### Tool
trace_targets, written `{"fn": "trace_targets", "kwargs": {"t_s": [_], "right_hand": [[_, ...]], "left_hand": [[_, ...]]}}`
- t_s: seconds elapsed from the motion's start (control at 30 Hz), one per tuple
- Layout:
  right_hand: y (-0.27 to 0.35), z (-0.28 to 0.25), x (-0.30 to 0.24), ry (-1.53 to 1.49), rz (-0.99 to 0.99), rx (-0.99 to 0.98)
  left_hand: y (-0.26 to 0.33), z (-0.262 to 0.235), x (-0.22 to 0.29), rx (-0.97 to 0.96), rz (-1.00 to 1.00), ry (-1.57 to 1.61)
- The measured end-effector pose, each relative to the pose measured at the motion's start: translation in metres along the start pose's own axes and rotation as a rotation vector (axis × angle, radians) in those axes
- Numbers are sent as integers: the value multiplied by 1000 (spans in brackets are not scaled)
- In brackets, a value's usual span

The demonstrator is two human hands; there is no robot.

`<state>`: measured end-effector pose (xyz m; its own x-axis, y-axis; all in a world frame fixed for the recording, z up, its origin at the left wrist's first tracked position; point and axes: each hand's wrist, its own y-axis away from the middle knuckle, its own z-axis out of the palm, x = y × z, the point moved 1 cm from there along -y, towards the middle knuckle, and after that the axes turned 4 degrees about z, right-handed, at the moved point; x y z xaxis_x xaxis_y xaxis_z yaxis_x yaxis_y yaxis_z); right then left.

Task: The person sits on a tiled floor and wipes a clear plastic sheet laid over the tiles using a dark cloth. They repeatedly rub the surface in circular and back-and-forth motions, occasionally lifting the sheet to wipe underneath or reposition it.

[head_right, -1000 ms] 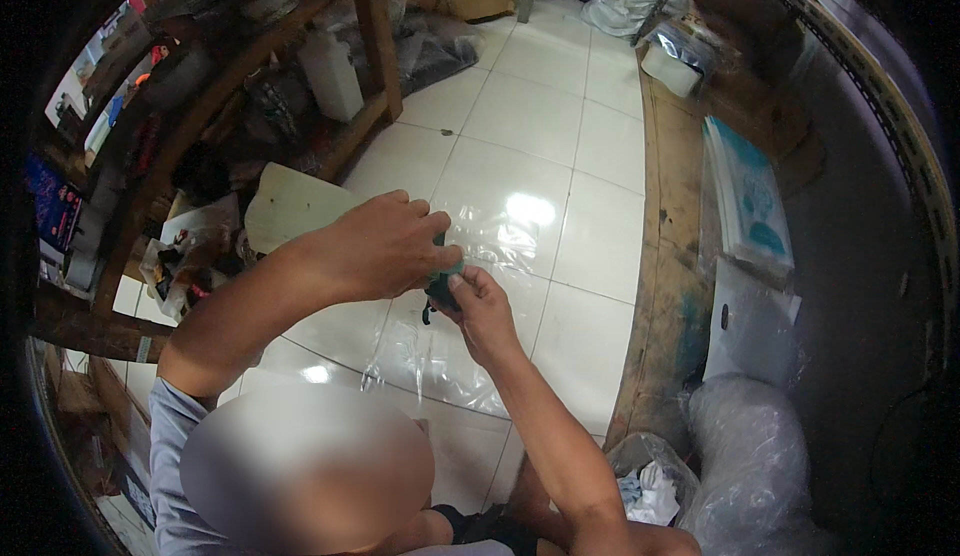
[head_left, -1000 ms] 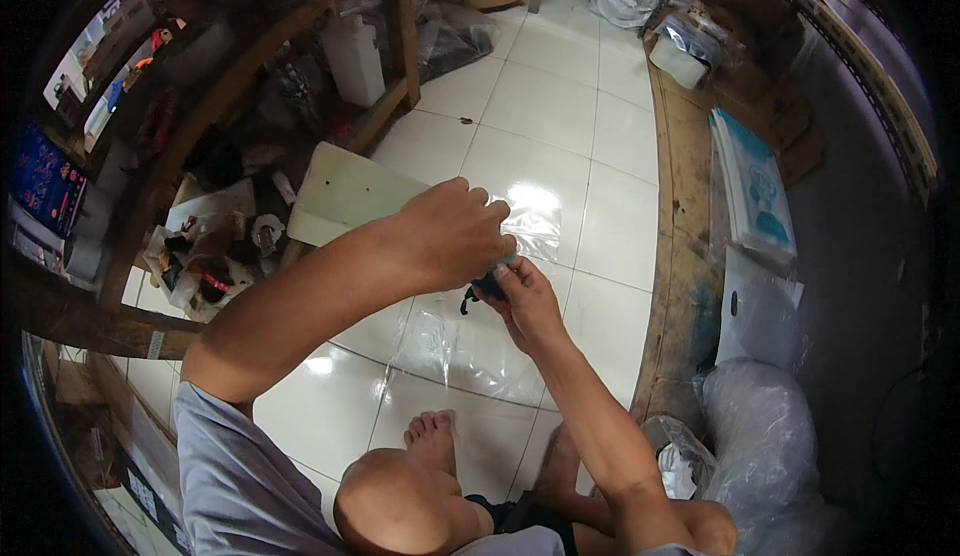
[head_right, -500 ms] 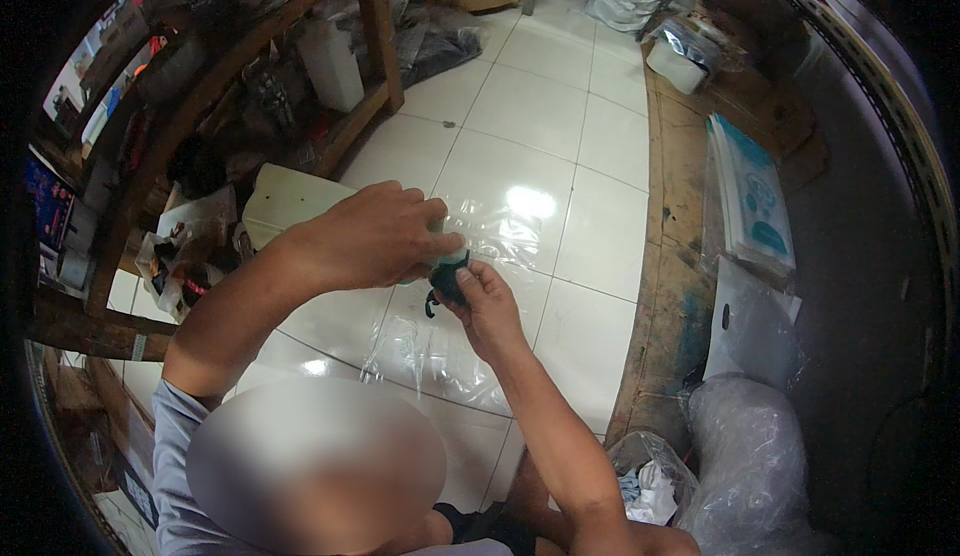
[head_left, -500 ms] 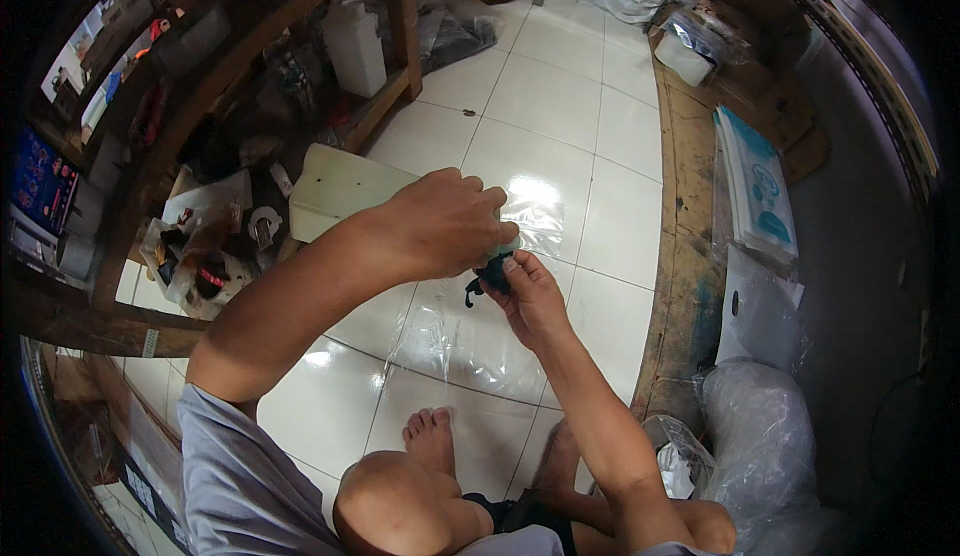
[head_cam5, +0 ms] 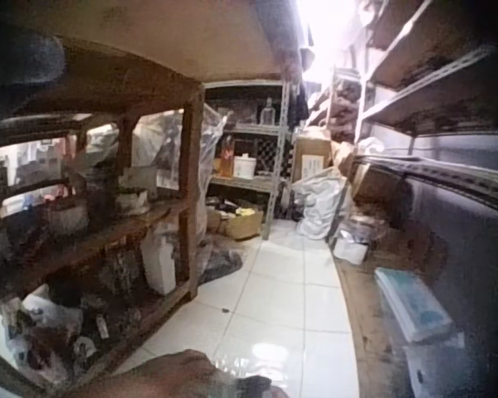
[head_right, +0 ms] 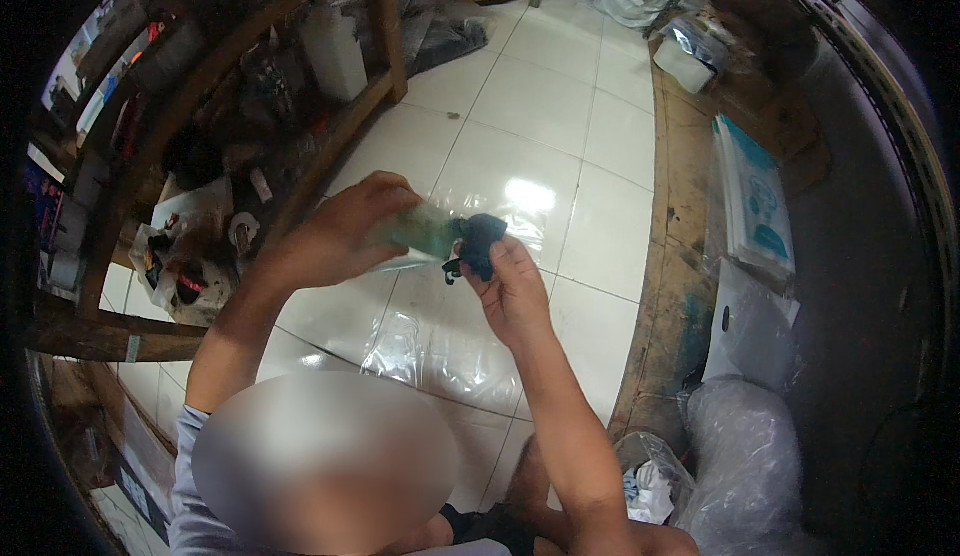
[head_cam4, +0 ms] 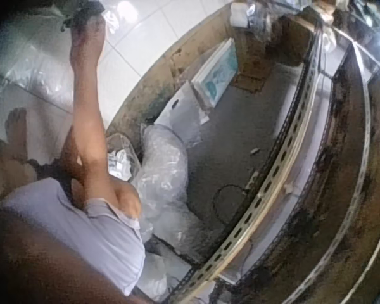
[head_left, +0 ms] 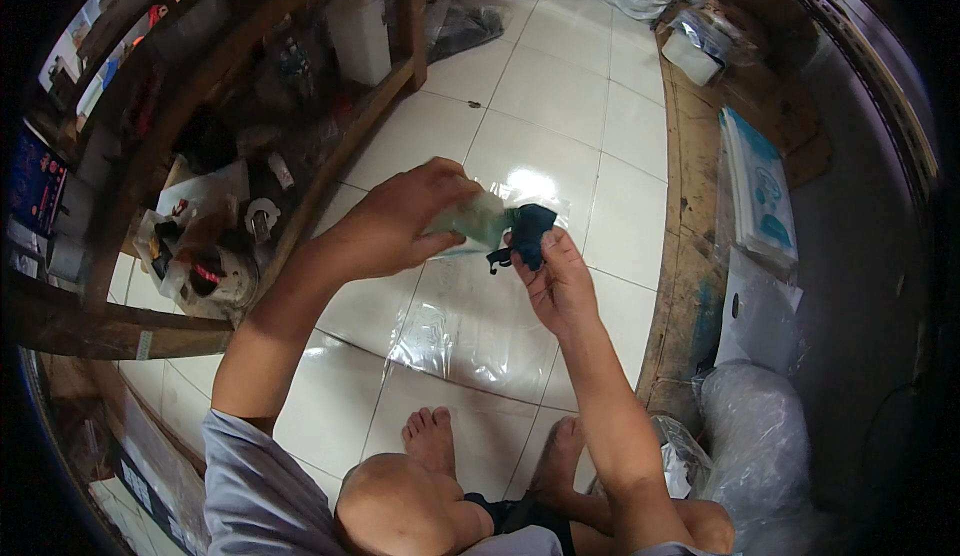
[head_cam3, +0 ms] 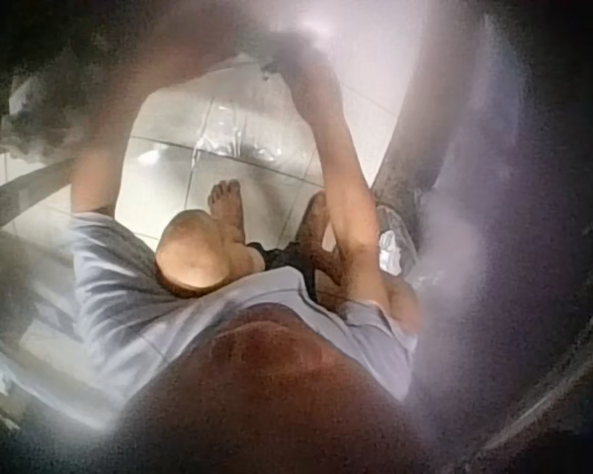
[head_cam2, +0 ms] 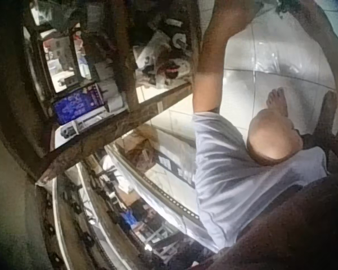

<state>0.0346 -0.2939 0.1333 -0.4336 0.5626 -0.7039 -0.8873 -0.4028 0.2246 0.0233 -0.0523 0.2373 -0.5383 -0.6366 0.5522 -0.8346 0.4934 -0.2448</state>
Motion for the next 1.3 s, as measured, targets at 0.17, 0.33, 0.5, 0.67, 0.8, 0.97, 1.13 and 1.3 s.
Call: {"fn": "trace_targets", "kwargs": {"t_s": [0.17,0.33,0.5,0.67,0.8,0.97,1.13,1.3], "right_hand": [[4,1,-9,34,19,33],[16,-30,-9,88,87,151],[16,-41,1,98,146,195],[20,-63,5,173,211,221],[19,-72,4,253,236,251],[14,-68,13,442,287,207],[17,-63,32,864,299,14],[25,-65,71,1145,333,-109]], "left_hand": [[28,16,-88,442,-243,415],[2,15,-145,677,-438,362],[-11,30,-222,957,-490,18],[-26,44,-236,908,-646,-179],[-28,46,-253,907,-645,-181],[-13,43,-241,854,-677,-252],[50,96,-187,795,-370,-351],[197,205,-49,352,-666,-104]]}}
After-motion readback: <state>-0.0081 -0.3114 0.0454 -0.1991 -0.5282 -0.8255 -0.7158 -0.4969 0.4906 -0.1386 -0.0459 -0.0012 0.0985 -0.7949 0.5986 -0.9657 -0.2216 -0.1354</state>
